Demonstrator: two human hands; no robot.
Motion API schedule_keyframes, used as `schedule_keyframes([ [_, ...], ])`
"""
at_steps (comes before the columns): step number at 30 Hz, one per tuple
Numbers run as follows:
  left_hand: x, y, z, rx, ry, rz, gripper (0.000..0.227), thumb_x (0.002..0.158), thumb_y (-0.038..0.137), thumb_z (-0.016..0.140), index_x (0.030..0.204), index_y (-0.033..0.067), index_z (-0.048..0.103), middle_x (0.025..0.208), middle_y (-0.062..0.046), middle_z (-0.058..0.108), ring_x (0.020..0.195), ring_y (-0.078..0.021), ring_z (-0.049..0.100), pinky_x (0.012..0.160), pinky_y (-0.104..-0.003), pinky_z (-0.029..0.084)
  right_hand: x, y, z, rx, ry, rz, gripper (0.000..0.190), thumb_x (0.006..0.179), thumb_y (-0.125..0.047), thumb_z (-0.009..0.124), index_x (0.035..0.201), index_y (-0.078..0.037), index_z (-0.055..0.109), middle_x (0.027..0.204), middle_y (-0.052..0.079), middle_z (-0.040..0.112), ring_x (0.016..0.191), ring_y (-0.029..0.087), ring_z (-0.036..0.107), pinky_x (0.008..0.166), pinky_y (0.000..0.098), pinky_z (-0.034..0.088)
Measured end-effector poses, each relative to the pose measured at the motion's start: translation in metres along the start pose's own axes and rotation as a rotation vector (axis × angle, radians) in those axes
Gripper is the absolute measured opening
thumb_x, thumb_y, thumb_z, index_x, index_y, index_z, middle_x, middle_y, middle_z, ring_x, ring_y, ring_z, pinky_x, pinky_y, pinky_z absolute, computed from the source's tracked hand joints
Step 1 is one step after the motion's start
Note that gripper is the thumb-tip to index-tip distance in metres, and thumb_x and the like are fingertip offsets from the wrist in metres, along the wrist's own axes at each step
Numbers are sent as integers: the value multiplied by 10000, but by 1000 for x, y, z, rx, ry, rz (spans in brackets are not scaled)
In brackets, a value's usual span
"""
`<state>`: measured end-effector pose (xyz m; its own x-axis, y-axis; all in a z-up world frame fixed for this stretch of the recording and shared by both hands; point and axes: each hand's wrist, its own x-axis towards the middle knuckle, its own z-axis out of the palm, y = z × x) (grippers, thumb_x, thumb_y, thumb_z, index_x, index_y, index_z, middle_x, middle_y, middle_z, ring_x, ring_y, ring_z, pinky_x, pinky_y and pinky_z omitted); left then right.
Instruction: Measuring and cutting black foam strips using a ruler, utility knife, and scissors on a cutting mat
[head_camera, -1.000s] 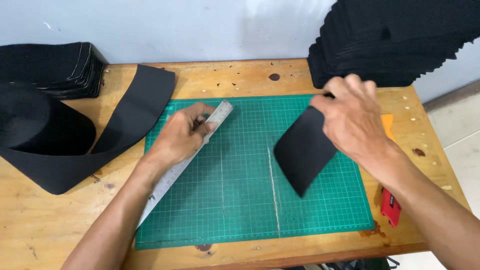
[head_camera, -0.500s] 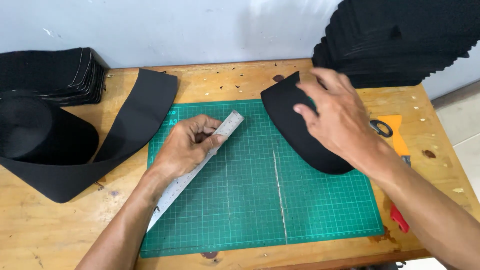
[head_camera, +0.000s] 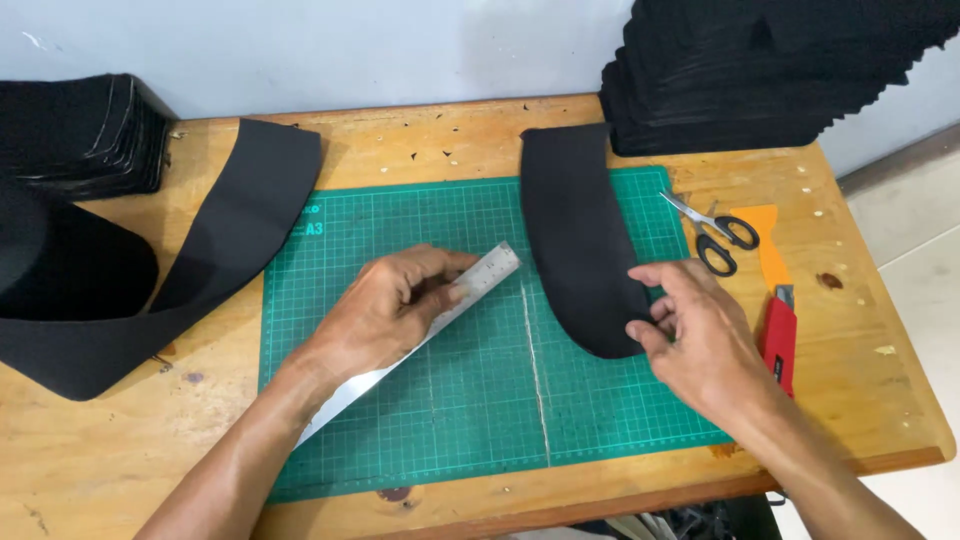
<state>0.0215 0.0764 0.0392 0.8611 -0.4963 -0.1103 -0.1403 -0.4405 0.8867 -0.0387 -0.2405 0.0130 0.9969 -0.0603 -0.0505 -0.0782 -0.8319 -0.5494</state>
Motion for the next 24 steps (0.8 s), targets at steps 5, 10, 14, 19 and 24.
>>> schedule_keyframes([
  [5,6,3,20,29,-51,113,377,976,76,636,1340,136,718,897,-27,633,718,-160,566,638,-322,458,-8,-9,12,204,51,-7,360,779,-36,832,1093,-108,672,998,55,717,772,145,707,713,275,619],
  [10,28,9,47,15,-84,110,294,894,26,706,1173,80,781,924,-142,750,887,-310,739,788,-438,598,-12,-6,24,496,127,-132,304,740,76,847,1020,28,739,1092,140,693,839,222,751,750,308,664],
  [14,47,5,62,149,-176,147,227,888,57,724,1102,98,786,888,-117,756,891,-325,749,792,-434,608,-19,-6,24,454,165,-171,339,760,46,844,1087,-9,771,1120,131,709,869,223,749,773,300,656],
  [19,51,19,67,343,-227,146,188,905,113,726,1077,146,792,903,-86,726,888,-312,739,783,-437,613,-27,-5,16,192,192,-265,368,813,-12,792,1171,-95,779,1172,86,735,1005,296,722,781,342,647],
  [24,50,25,75,426,-218,150,142,909,123,729,1039,150,777,858,-54,723,861,-295,754,757,-420,616,-29,3,14,293,176,-268,490,821,-22,787,1292,-149,736,1244,94,742,1031,287,723,829,367,636],
])
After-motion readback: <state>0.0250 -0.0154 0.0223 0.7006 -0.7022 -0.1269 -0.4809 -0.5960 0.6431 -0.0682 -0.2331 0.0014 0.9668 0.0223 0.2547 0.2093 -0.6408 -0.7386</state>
